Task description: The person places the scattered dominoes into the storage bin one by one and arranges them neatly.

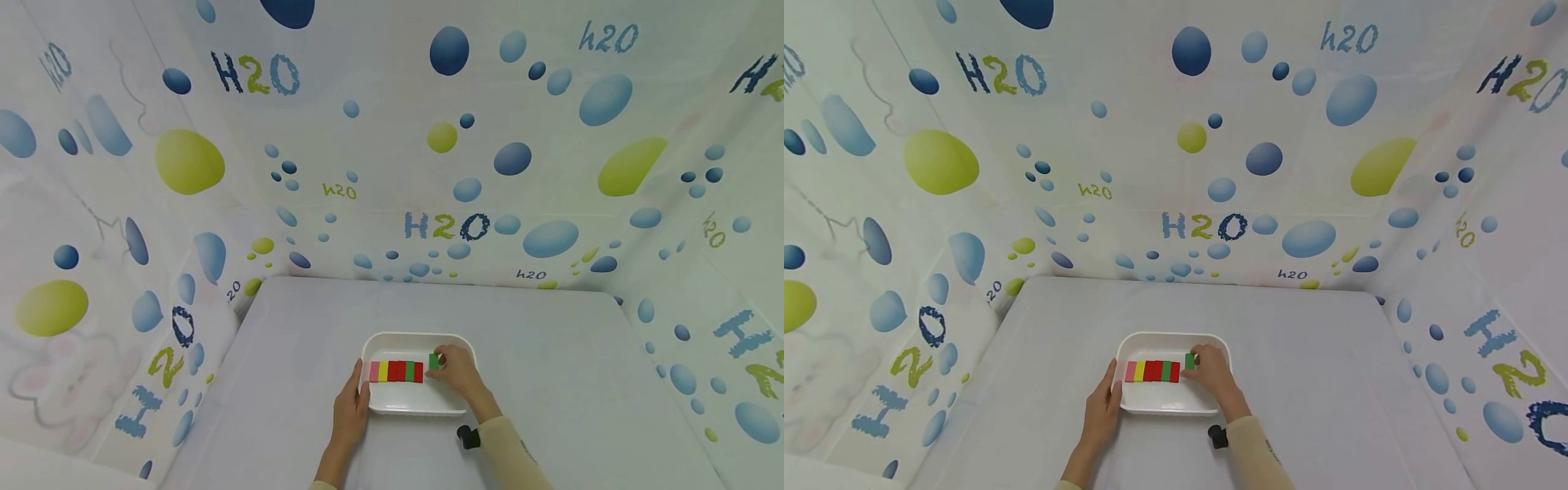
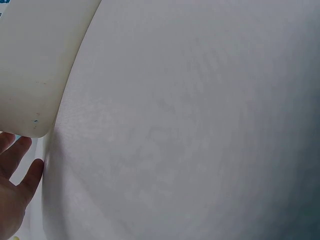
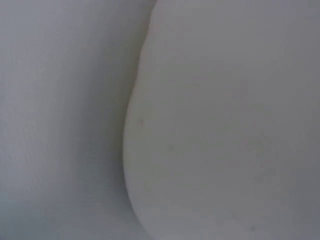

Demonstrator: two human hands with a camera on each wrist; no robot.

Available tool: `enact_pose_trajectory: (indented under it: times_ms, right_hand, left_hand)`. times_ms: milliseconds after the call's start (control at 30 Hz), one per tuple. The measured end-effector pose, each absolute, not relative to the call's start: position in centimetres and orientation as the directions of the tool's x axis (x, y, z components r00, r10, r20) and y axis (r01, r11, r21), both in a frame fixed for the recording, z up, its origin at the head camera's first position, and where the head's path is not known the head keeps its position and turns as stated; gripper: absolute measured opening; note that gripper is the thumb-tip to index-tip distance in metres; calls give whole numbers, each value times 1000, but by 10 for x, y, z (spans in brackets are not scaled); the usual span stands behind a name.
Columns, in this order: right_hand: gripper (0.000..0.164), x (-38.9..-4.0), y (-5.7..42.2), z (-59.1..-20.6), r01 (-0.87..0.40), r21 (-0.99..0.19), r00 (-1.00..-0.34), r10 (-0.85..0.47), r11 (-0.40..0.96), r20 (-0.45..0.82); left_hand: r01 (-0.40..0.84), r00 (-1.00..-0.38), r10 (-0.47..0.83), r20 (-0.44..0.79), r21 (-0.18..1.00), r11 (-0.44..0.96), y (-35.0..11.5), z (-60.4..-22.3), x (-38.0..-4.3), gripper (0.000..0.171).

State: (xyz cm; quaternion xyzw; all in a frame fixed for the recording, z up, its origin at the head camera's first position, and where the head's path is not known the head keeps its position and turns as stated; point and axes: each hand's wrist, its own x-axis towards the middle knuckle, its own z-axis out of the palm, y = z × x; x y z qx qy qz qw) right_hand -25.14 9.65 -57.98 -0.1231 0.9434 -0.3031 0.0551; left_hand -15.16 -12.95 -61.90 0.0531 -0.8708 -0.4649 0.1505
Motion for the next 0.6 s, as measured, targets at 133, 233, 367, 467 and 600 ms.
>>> enact_pose_trajectory:
  times_ms: [133,233,367,467,600]
  right_hand:
    - [40,-251,93,-584,-210,-575,-960,-279,791,-33]
    - [39,-250,92,-588,-219,-570,-956,-291,792,-38]
    - [37,-249,90,-590,-202,-580,-955,-291,789,-63]
    - [36,-247,89,-590,-175,-598,-956,-281,782,-87]
    - [36,-245,88,-590,-148,-613,-956,-271,776,-112]
  left_hand:
    - [44,-949,-234,210,826,561,-130,-619,-151,52]
    - [43,-950,-232,206,827,560,-130,-620,-152,52]
    - [42,-951,-232,204,831,555,-130,-620,-152,53]
    - [40,-951,-235,200,834,550,-130,-621,-152,53]
    - [34,-951,-238,196,833,552,-130,-621,-152,53]
